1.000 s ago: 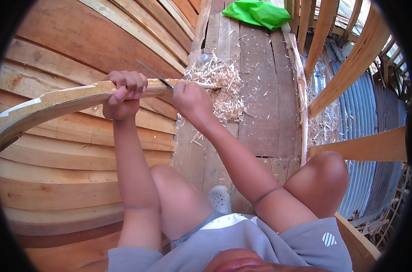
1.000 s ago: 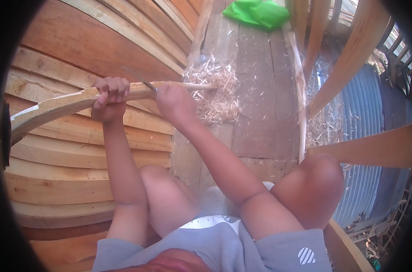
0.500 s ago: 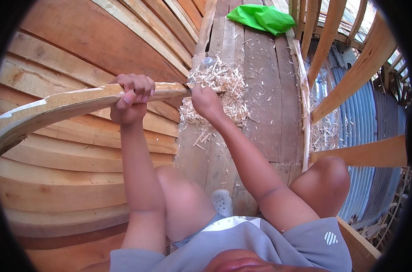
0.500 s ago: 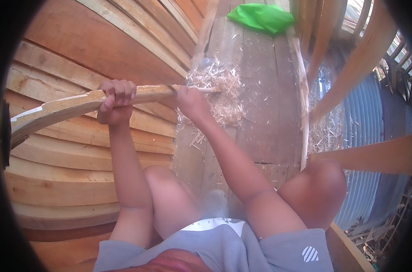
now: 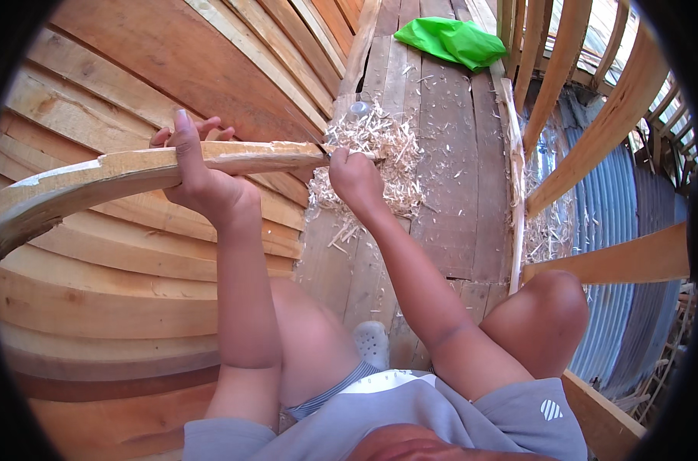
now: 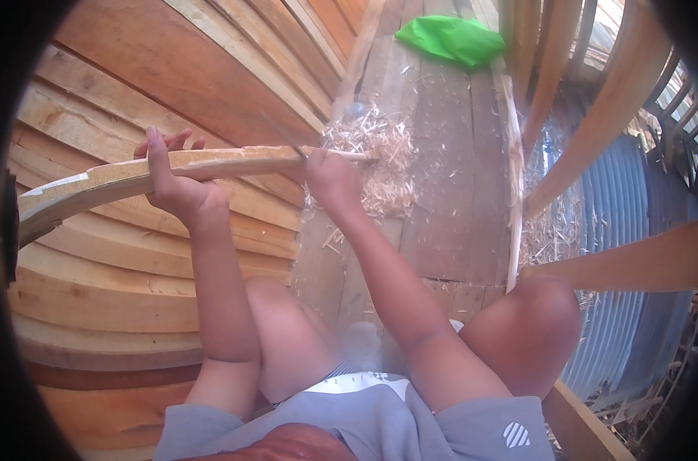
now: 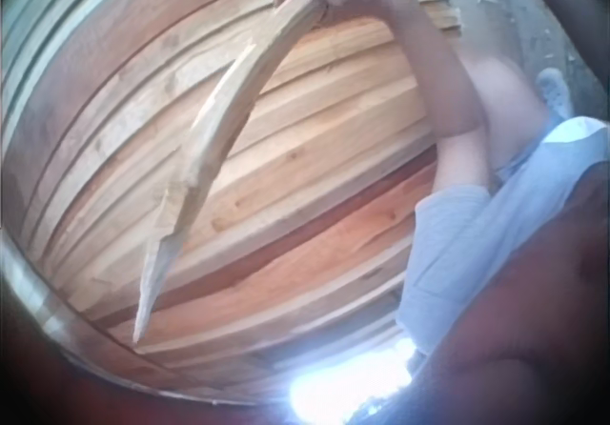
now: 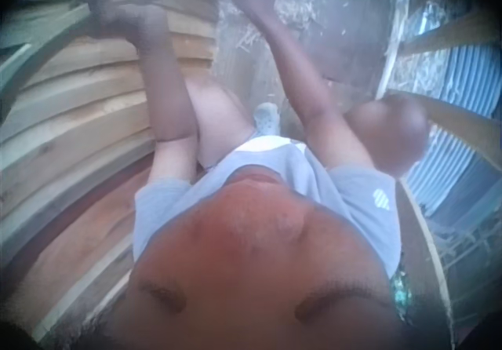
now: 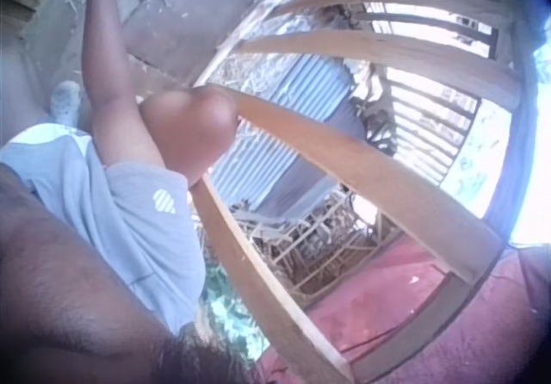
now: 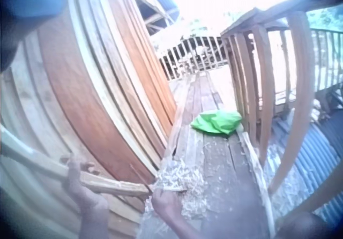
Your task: The person sits on a wooden floor and uses a knife to carve a long, curved piece of wood. They repeatedly scrape the surface to remove shavings, rotating the wood to work different sections.
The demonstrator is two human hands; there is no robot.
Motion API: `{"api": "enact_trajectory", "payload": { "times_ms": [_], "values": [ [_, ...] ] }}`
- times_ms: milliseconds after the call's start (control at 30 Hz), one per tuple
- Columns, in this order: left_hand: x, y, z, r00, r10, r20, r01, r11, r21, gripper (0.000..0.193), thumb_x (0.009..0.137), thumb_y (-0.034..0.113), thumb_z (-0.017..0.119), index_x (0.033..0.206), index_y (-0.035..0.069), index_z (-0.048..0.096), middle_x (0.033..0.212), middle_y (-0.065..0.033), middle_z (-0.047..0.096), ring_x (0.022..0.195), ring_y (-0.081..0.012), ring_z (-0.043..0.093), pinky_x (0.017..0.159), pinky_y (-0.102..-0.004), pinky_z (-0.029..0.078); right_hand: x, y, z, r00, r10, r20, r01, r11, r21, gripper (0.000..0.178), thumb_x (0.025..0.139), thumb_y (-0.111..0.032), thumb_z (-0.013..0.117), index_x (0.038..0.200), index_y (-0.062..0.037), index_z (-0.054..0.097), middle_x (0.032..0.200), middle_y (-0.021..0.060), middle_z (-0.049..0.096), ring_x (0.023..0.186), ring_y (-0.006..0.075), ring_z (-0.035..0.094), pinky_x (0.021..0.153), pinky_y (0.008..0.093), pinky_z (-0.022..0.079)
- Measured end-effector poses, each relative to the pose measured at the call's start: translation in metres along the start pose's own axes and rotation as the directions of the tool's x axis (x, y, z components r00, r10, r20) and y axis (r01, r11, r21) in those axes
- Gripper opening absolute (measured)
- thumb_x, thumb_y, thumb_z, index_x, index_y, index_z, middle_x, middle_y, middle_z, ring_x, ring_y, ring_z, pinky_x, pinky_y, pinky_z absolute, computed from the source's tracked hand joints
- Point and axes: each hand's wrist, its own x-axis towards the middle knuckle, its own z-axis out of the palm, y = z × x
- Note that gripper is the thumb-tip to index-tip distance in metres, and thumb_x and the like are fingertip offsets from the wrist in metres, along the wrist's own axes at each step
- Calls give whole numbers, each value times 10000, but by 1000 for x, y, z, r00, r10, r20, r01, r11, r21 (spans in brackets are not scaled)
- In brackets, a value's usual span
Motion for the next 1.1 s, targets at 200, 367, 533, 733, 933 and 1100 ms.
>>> {"api": "enact_trajectory", "payload": {
  "times_ms": [200, 367, 533, 733, 933, 1100],
  "values": [
    [18, -12, -12, 999, 32, -33, -33, 999, -29, 244, 761, 116, 606, 978, 97, 498, 777, -34, 450, 626, -148, 485, 582, -304, 441, -27, -37, -11, 989, -116, 92, 118, 993, -11, 579, 942, -361, 333, 831, 101, 665, 862, 354, 624, 878, 516, 615, 866, 523, 467],
    [32, -22, -26, 999, 29, 31, -28, 999, -42, 168, 754, 134, 560, 896, 122, 472, 750, -25, 426, 609, -143, 429, 588, -290, 411, -26, -32, -1, 995, -73, 67, 73, 997, -4, 565, 945, -347, 338, 824, 91, 674, 861, 354, 626, 880, 516, 614, 865, 518, 470],
    [23, -29, -21, 991, 69, 112, -54, 990, -131, 167, 713, 65, 562, 811, 74, 427, 696, -34, 417, 558, -141, 456, 472, -272, 467, -20, -32, -13, 995, -75, 64, 78, 996, -46, 567, 946, -348, 334, 842, 91, 678, 897, 360, 630, 911, 512, 615, 893, 526, 461],
    [28, -23, -28, 996, 46, 74, -37, 992, -118, 167, 707, 65, 559, 795, 69, 418, 690, -41, 424, 560, -137, 459, 474, -283, 484, -25, -39, -10, 994, -81, 73, 84, 995, -47, 575, 942, -363, 345, 832, 94, 676, 902, 365, 629, 906, 513, 617, 895, 530, 461],
    [28, -20, -27, 996, 55, 71, -53, 998, -30, 135, 722, 107, 549, 730, 83, 416, 736, -34, 393, 630, -184, 455, 569, -314, 420, -11, -15, 11, 977, -205, -63, 193, 968, -157, 566, 937, -359, 367, 721, 66, 671, 755, 322, 629, 777, 493, 630, 790, 548, 485],
    [21, -19, -26, 989, 71, 133, -64, 996, -60, 125, 727, 79, 549, 749, 71, 426, 732, -42, 402, 604, -180, 470, 546, -322, 471, -1, 3, 25, 878, -375, -298, 295, 913, -281, 532, 918, -337, 397, 615, 20, 652, 564, 253, 583, 543, 443, 603, 579, 528, 503]
  ]
}}
